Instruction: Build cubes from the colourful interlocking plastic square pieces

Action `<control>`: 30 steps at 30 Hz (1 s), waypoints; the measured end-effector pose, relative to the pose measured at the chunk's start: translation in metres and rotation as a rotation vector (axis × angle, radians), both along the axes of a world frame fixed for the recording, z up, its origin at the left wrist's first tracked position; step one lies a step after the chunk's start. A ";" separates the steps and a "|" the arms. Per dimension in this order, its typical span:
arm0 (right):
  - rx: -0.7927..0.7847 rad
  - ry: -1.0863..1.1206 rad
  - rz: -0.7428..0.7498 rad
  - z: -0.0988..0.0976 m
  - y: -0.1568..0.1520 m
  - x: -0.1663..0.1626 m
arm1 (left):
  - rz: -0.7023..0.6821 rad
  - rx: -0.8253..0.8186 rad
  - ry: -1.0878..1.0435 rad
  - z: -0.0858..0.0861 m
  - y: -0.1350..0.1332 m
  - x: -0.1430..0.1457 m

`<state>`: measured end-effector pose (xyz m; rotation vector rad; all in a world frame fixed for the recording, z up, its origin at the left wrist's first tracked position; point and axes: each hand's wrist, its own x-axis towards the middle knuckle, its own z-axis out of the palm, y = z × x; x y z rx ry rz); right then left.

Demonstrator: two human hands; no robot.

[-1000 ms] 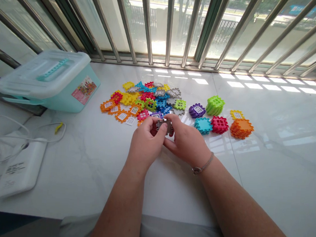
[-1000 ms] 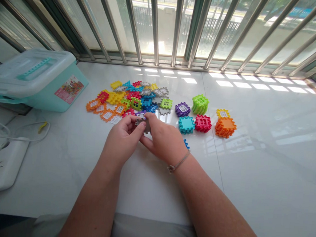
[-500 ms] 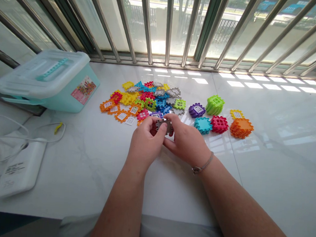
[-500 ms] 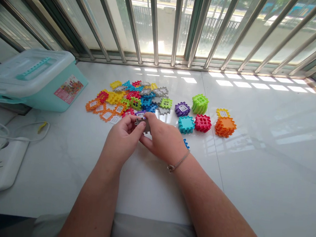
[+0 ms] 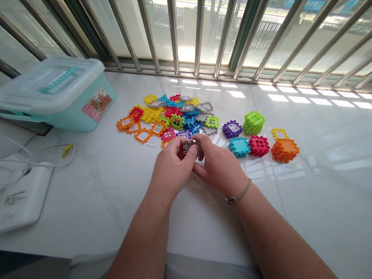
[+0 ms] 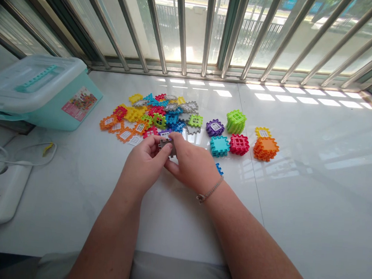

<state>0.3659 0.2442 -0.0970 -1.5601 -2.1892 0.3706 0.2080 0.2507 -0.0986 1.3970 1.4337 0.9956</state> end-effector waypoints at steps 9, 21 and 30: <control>0.004 0.000 0.009 0.000 0.000 0.000 | 0.003 0.011 0.005 0.004 -0.001 0.001; 0.001 0.015 0.012 -0.001 0.000 0.000 | 0.001 0.013 -0.001 0.003 -0.001 0.000; -0.010 -0.021 0.008 -0.001 0.000 0.000 | -0.007 0.012 0.045 0.001 -0.001 -0.001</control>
